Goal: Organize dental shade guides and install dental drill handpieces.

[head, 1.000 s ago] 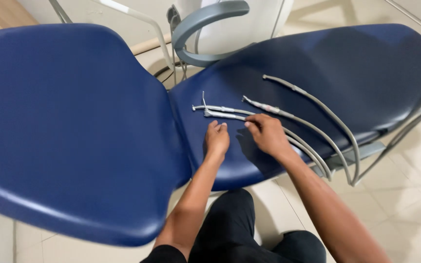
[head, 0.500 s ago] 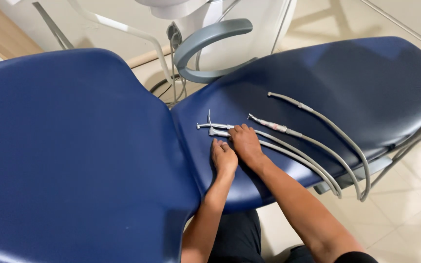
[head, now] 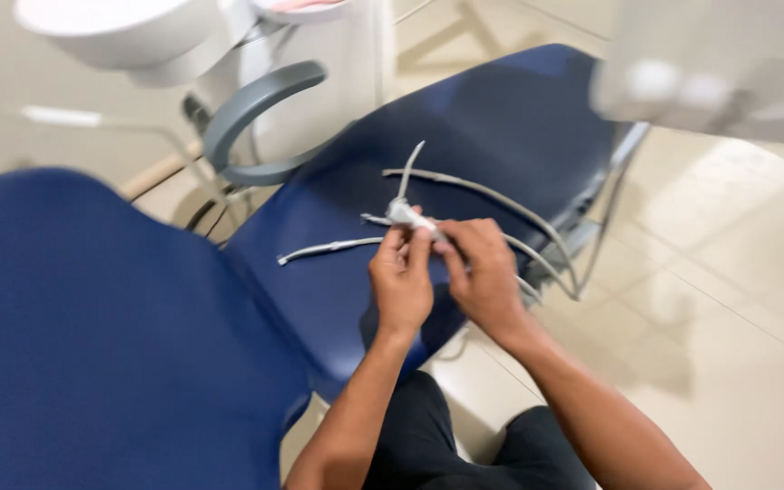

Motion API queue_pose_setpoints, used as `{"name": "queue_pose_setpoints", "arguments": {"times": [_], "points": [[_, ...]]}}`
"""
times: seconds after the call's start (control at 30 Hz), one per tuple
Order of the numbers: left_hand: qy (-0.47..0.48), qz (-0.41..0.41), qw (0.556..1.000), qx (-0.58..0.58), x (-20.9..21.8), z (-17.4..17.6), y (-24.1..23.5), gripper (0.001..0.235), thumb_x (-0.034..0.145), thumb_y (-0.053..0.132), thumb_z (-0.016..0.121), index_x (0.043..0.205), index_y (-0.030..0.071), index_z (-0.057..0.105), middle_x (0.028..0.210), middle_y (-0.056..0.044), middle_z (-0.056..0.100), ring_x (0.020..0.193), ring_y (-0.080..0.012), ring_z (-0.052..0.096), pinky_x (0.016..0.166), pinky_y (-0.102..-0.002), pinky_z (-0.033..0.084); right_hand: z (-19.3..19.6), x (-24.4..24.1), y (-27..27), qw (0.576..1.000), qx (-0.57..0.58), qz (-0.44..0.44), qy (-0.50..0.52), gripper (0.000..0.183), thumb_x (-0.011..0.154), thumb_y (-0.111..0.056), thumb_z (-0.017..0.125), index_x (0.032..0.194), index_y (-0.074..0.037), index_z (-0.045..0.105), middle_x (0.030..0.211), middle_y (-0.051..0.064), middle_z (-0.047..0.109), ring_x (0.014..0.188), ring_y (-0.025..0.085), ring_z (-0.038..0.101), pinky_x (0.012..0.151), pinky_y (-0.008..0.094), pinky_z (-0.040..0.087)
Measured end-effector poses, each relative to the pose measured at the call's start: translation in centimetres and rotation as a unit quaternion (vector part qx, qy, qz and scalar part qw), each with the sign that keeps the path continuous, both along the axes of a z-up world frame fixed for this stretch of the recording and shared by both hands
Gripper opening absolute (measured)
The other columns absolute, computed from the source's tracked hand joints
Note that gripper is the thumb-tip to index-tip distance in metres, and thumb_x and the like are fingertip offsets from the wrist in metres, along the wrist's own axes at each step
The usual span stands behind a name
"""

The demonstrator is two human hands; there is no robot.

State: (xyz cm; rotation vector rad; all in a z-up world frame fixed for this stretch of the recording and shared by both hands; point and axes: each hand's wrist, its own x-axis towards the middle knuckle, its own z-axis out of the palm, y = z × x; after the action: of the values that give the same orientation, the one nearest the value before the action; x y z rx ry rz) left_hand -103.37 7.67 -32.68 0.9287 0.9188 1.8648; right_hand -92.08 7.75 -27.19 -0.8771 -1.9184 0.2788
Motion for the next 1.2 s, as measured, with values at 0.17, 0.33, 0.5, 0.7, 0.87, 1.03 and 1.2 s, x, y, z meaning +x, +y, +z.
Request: {"name": "queue_pose_setpoints", "arguments": {"times": [0.17,0.33,0.5,0.7,0.87,1.03,1.2], "points": [[0.213,-0.043,0.969,0.121,6.2,10.9,-3.7,0.018,0.103,0.01,0.069,0.116,-0.002,0.069,0.098,-0.006,0.072,0.086,-0.0109,0.069,0.078,-0.024,0.057,5.7,9.0,-4.7,0.995,0.002,-0.078,0.065,0.017,0.098,-0.002,0.07,0.115,0.0,0.069,0.106,0.013,0.07,0.095,0.026,0.068,0.083,0.035,0.055],[0.31,-0.096,0.929,0.178,10.2,15.9,-4.9,0.014,0.103,0.012,0.077,0.108,-0.001,0.072,0.085,-0.01,0.071,0.07,-0.0143,0.07,0.067,-0.022,0.056,9.6,17.0,-8.4,0.995,-0.015,-0.041,0.087,0.016,0.11,-0.002,0.068,0.126,0.001,0.068,0.115,0.009,0.07,0.102,0.014,0.069,0.098,0.03,0.057],[0.289,-0.229,0.877,0.309,12.2,17.8,-6.1,0.036,0.106,0.023,0.076,0.133,0.003,0.066,0.108,-0.008,0.076,0.101,-0.0143,0.079,0.093,-0.025,0.067,10.2,21.0,-10.5,0.981,-0.054,0.029,0.184,0.014,0.118,-0.005,0.063,0.13,0.002,0.063,0.119,0.008,0.071,0.111,0.013,0.069,0.102,0.027,0.058],[0.335,-0.178,0.877,0.296,12.5,16.8,-7.5,0.041,0.1,0.023,0.081,0.13,0.001,0.065,0.107,-0.008,0.074,0.099,-0.0154,0.078,0.091,-0.026,0.066,8.2,18.8,-10.5,0.976,-0.092,0.014,0.195,0.02,0.109,-0.002,0.061,0.128,0.002,0.065,0.117,0.009,0.071,0.109,0.014,0.07,0.096,0.029,0.059],[0.276,-0.073,0.947,0.149,7.3,12.4,-7.7,0.031,0.102,0.013,0.074,0.128,-0.003,0.068,0.106,-0.006,0.073,0.094,-0.0118,0.072,0.084,-0.026,0.06,7.0,12.8,-7.9,0.996,-0.039,0.015,0.076,0.02,0.097,-0.005,0.072,0.116,0.0,0.071,0.104,0.011,0.072,0.092,0.017,0.072,0.082,0.031,0.058],[0.054,0.044,0.998,0.007,-3.1,0.1,-3.9,0.034,0.105,0.01,0.062,0.134,-0.006,0.059,0.107,-0.006,0.069,0.093,-0.0109,0.067,0.081,-0.026,0.059,2.3,4.9,-1.7,0.986,-0.135,0.101,0.007,0.023,0.093,-0.012,0.074,0.114,-0.002,0.073,0.095,0.012,0.072,0.081,0.021,0.072,0.073,0.032,0.056],[-0.044,0.212,0.967,-0.132,-11.6,-15.4,-0.9,0.026,0.108,0.016,0.057,0.121,-0.007,0.061,0.099,-0.007,0.067,0.083,-0.0129,0.066,0.073,-0.026,0.057,-7.6,0.6,8.5,0.984,-0.153,0.059,-0.068,0.016,0.092,-0.015,0.072,0.102,-0.002,0.077,0.094,0.015,0.073,0.084,0.029,0.071,0.076,0.041,0.055]]}}
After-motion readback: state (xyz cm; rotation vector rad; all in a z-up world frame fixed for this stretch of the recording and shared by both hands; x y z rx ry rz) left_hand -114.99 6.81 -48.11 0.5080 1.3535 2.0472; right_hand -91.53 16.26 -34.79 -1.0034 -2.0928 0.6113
